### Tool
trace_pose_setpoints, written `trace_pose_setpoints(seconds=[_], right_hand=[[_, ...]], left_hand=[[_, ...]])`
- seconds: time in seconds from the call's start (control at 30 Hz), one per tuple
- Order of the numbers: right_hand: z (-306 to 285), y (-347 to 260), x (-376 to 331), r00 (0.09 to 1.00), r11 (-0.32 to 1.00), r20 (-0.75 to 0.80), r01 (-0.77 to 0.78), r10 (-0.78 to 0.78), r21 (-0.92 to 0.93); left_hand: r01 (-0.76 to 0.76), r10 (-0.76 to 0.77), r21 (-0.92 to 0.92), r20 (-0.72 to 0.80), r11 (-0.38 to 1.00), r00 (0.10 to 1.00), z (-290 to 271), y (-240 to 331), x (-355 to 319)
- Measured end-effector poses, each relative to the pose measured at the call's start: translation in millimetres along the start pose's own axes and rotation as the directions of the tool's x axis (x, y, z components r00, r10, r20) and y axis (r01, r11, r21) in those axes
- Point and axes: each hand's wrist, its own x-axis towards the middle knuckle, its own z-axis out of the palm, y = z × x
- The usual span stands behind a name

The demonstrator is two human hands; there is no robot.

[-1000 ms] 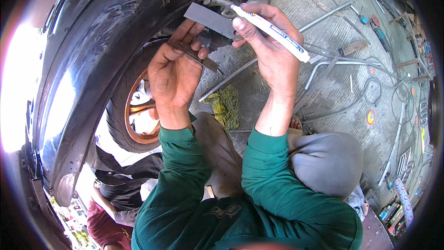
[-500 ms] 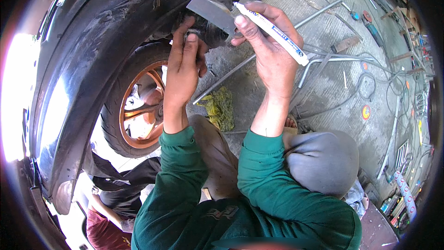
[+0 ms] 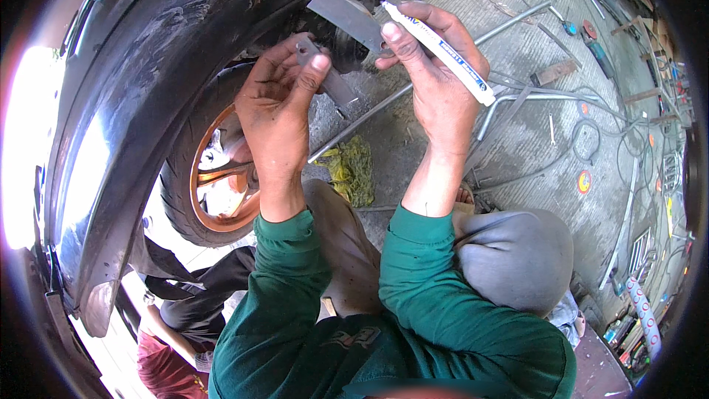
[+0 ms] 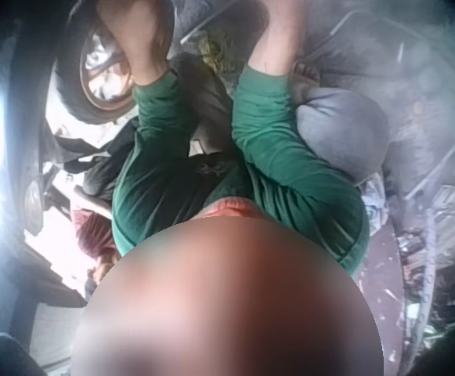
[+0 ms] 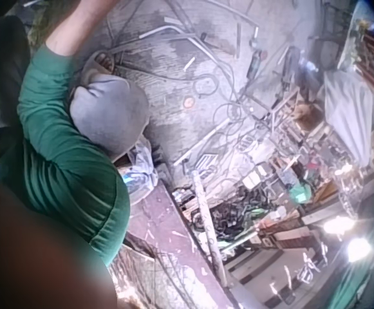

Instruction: The person marks a small metal part with a white marker while seated on the floor next to a motorcycle. They repeatedly position the part against the motorcycle frame, mark it, and then move to a bench vise to clamp and adjust the part.

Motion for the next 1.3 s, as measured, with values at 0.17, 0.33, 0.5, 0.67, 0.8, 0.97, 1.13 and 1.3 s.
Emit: trace_pose_setpoints(seconds=[0.17, 0.33, 0.5, 0.67, 0.8, 0.97, 1.13, 1.3], right_hand=[[-1, -1, 1, 1.000, 1.000, 0.010, -0.017, 0.017, 0.008], [-6, -2, 1, 0.999, 0.999, 0.018, -0.028, 0.028, 0.020], [-11, -3, 1, 1.000, 1.000, 0.020, -0.023, 0.023, -0.021], [-13, -5, 2, 0.999, 0.999, 0.018, -0.036, 0.036, -0.024], [-11, -5, 0, 1.000, 0.999, 0.016, -0.024, 0.025, -0.046], [-9, -6, 0, 0.999, 0.998, 0.050, 0.001, 0.003, -0.065], [-7, -6, -1, 0.998, 0.997, 0.064, -0.022, 0.026, -0.068], [-2, -5, -3, 1.000, 0.997, 0.021, -0.014, 0.016, -0.080]], left_hand=[[0.017, -0.020, 0.045, 0.069, 0.999, 0.997, 5, -5, 0], [-0.146, 0.065, 0.269, 0.290, 0.952, 0.955, -2, 2, -3], [-0.062, -0.079, 0.469, 0.274, 0.881, 0.958, -7, 12, -2], [-0.020, -0.089, 0.375, 0.270, 0.927, 0.959, -5, 19, 0], [0.217, -0.205, -0.038, 0.208, 0.975, 0.957, 1, 12, 1], [0.298, -0.257, -0.214, 0.199, 0.930, 0.946, 5, -5, 5], [0.308, -0.266, -0.269, 0.182, 0.913, 0.947, 2, -4, 7], [0.227, -0.215, -0.069, 0.152, 0.971, 0.965, 6, -1, 3]])
